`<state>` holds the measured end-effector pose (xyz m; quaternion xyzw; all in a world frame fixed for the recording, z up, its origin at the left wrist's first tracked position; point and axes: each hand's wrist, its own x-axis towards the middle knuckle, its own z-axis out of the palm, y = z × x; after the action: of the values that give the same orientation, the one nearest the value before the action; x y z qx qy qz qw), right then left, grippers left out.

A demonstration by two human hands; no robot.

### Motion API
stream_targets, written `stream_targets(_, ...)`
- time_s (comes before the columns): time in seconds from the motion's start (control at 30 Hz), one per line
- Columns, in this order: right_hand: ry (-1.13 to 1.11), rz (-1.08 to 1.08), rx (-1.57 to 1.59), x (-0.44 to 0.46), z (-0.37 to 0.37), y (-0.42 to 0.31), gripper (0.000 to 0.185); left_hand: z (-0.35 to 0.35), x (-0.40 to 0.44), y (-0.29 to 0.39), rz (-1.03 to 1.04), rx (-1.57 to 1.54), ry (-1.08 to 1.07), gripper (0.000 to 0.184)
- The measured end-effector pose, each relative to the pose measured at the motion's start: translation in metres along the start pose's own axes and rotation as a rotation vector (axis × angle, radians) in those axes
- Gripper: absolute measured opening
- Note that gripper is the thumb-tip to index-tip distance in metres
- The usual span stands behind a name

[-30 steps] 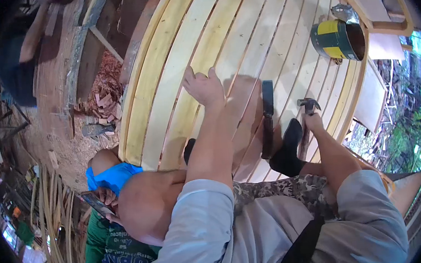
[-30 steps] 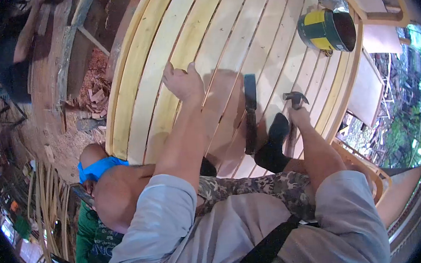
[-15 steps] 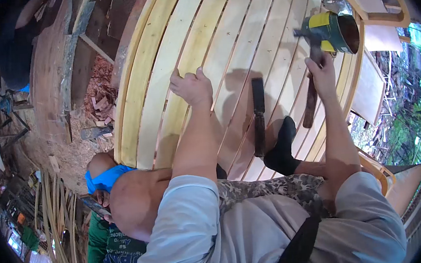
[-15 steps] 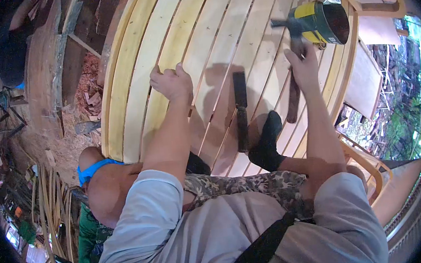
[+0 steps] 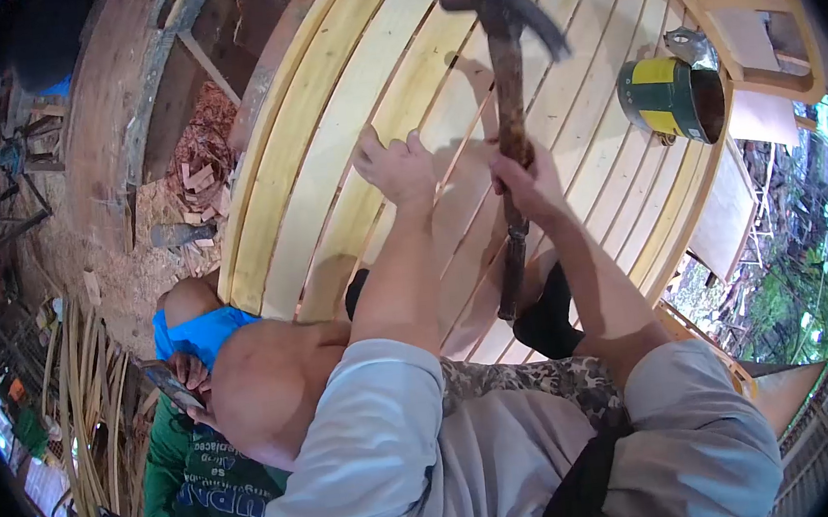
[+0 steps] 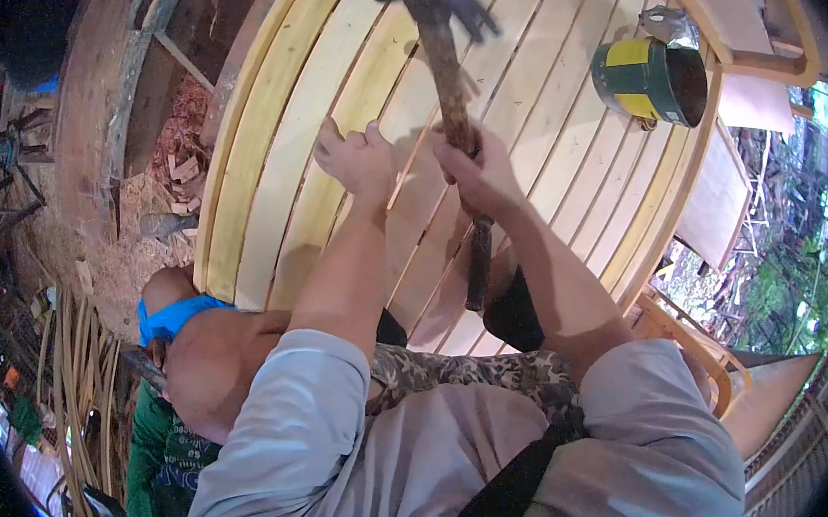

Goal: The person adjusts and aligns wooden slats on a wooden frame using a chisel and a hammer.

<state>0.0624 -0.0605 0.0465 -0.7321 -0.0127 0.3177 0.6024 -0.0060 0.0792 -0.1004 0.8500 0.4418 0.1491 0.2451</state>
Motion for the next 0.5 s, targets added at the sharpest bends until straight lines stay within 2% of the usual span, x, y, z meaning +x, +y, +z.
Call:
stream_targets(0.03, 0.004, 0.093, -0.047, 0.002, -0.001, 0.015, 0.028, 0.001, 0.000, 0.002, -0.015, -0.035, -0.024, 0.039)
stream_targets(0.17, 0.133, 0.095, -0.247, 0.011, 0.001, 0.033, 0.039, -0.002, -0.004, -0.001, -0.007, -0.054, -0.021, 0.040)
stream_targets(0.23, 0.133, 0.137, -0.238, 0.016, 0.000, 0.041, 0.041, -0.004, 0.000, 0.002, -0.091, -0.121, -0.050, 0.039)
stream_targets(0.4, 0.157, 0.192, -0.263, 0.019, 0.000, 0.046, 0.044, -0.003, 0.004, 0.001, -0.075, -0.135, -0.028, 0.039)
stream_targets(0.5, 0.164, 0.102, -0.155, 0.013, 0.003, 0.049, 0.043, 0.008, -0.001, 0.002, -0.089, -0.211, 0.041, 0.038)
